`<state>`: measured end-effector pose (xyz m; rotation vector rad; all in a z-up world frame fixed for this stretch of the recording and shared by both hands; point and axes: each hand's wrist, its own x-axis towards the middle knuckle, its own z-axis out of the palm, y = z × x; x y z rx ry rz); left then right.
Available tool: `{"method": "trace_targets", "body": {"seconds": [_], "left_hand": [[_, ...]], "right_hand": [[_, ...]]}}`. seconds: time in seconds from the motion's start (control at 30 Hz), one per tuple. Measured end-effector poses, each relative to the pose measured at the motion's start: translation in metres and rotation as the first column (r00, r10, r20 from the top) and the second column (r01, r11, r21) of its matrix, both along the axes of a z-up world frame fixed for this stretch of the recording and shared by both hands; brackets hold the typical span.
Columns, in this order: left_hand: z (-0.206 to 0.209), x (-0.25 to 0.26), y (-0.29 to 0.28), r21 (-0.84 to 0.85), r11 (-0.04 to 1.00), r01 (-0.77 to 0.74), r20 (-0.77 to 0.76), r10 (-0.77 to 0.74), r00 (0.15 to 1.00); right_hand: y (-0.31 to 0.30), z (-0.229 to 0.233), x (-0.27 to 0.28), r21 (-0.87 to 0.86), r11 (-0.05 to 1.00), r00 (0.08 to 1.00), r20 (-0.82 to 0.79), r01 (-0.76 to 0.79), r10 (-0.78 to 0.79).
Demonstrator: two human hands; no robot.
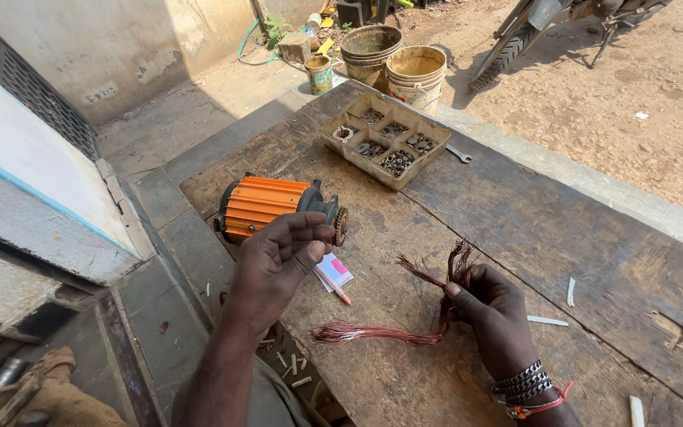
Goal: The person writes on a small paper, then picks up a bundle of copper wires and begins twisting them together by hand. The person continues to twist and align the wires while seated at a workbench with an orange motor nearby.
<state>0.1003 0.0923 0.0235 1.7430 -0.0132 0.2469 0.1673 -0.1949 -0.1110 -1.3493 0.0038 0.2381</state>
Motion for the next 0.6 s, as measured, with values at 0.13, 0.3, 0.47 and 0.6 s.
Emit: {"method": "trace_targets", "body": {"seconds": [0.13,0.3,0.47,0.6], "left_hand": [[0.000,-0.020,-0.030,0.138,0.990,0.035,0.128,-0.053,0.990],[0.012,-0.036,-0.037,0.291,0.804,0.519,-0.183,-0.485,0.855],[-0.003,-0.043,-0.048,0.356,0.467,0.810,-0.662,-0.485,0.571],[-0.049,-0.017,-0.057,0.228,0.855,0.465,-0.513,-0.301,0.804]], "right_hand": [[0.001,0.000,-0.002,0.007,1.000,1.000,0.001,0.009,-0.009],[0.000,-0.001,0.000,0.073,0.996,0.997,-0.060,0.048,-0.043],[-0.010,-0.001,0.011,0.212,0.963,0.964,-0.240,0.165,-0.112],[-0.012,-0.004,0.011,0.350,0.924,0.968,-0.243,0.154,-0.069]]}}
